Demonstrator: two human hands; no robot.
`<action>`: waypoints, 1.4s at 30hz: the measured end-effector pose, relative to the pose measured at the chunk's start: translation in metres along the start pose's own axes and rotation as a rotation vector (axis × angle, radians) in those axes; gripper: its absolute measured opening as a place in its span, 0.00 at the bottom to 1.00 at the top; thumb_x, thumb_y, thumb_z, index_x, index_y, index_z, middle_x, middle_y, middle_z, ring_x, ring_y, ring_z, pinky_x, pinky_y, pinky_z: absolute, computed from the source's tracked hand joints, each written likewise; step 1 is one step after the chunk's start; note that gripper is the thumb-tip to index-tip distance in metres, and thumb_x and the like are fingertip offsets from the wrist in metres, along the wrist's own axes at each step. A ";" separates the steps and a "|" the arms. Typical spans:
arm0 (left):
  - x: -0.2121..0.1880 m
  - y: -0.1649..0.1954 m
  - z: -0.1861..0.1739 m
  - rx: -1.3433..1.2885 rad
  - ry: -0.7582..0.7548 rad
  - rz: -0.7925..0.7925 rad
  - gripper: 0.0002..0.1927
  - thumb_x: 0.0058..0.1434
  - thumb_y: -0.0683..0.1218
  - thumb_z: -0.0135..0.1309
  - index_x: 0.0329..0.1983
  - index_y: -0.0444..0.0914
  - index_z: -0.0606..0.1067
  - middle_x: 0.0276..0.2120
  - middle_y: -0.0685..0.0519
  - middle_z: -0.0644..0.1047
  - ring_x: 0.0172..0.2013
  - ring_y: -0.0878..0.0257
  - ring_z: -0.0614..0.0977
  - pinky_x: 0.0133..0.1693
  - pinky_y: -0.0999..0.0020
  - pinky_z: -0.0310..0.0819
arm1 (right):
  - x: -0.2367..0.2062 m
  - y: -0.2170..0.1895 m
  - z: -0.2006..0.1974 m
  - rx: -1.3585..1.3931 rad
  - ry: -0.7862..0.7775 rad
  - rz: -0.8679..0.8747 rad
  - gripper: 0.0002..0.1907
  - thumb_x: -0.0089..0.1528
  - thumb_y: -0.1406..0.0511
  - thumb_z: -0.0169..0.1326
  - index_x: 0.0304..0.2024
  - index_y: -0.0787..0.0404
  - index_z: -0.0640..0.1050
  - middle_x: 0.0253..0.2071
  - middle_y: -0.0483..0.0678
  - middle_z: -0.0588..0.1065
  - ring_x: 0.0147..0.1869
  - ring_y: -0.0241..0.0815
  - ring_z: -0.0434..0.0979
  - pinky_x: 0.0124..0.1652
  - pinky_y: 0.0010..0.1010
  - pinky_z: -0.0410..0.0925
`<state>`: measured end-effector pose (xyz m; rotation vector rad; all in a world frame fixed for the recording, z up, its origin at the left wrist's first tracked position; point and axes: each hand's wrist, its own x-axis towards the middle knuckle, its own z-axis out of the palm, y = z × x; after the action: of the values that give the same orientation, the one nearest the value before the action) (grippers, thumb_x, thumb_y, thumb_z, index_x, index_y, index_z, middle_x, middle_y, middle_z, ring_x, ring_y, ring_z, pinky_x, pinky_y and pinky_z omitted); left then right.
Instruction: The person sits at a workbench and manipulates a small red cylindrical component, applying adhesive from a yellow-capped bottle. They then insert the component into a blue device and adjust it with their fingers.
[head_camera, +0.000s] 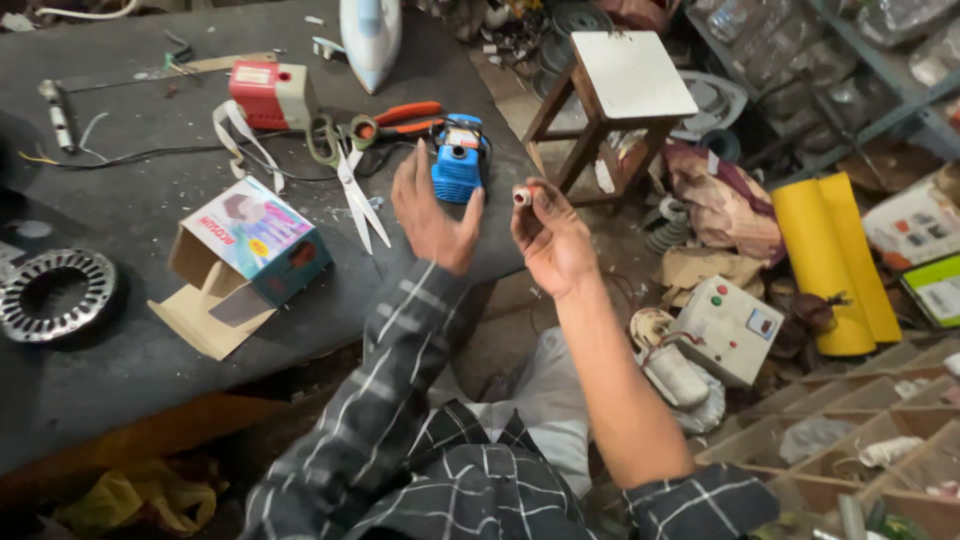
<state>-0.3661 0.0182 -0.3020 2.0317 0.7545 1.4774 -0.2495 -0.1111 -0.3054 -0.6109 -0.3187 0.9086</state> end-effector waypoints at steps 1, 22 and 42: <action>-0.011 0.008 -0.011 -0.089 -0.001 0.021 0.47 0.57 0.48 0.69 0.76 0.38 0.59 0.64 0.42 0.71 0.67 0.45 0.67 0.70 0.51 0.59 | -0.008 0.004 -0.005 0.034 0.016 -0.001 0.09 0.66 0.67 0.57 0.49 0.59 0.80 0.46 0.48 0.81 0.46 0.39 0.83 0.46 0.30 0.77; -0.096 0.084 -0.051 -0.782 -0.475 -0.187 0.39 0.67 0.32 0.56 0.78 0.30 0.54 0.55 0.37 0.77 0.56 0.53 0.82 0.60 0.63 0.77 | -0.134 0.047 -0.011 0.366 0.252 0.124 0.08 0.66 0.62 0.59 0.48 0.54 0.80 0.44 0.40 0.79 0.50 0.35 0.79 0.51 0.30 0.72; -0.175 0.055 0.016 -1.187 -0.522 -0.559 0.36 0.68 0.29 0.50 0.79 0.24 0.57 0.46 0.33 0.79 0.54 0.50 0.82 0.66 0.53 0.74 | -0.182 -0.016 -0.057 -0.383 0.241 -0.101 0.13 0.65 0.68 0.60 0.53 0.56 0.79 0.51 0.44 0.79 0.56 0.38 0.79 0.61 0.30 0.72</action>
<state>-0.3878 -0.1445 -0.3861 1.0447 0.0971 0.6850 -0.3165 -0.2864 -0.3414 -1.0384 -0.3050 0.6716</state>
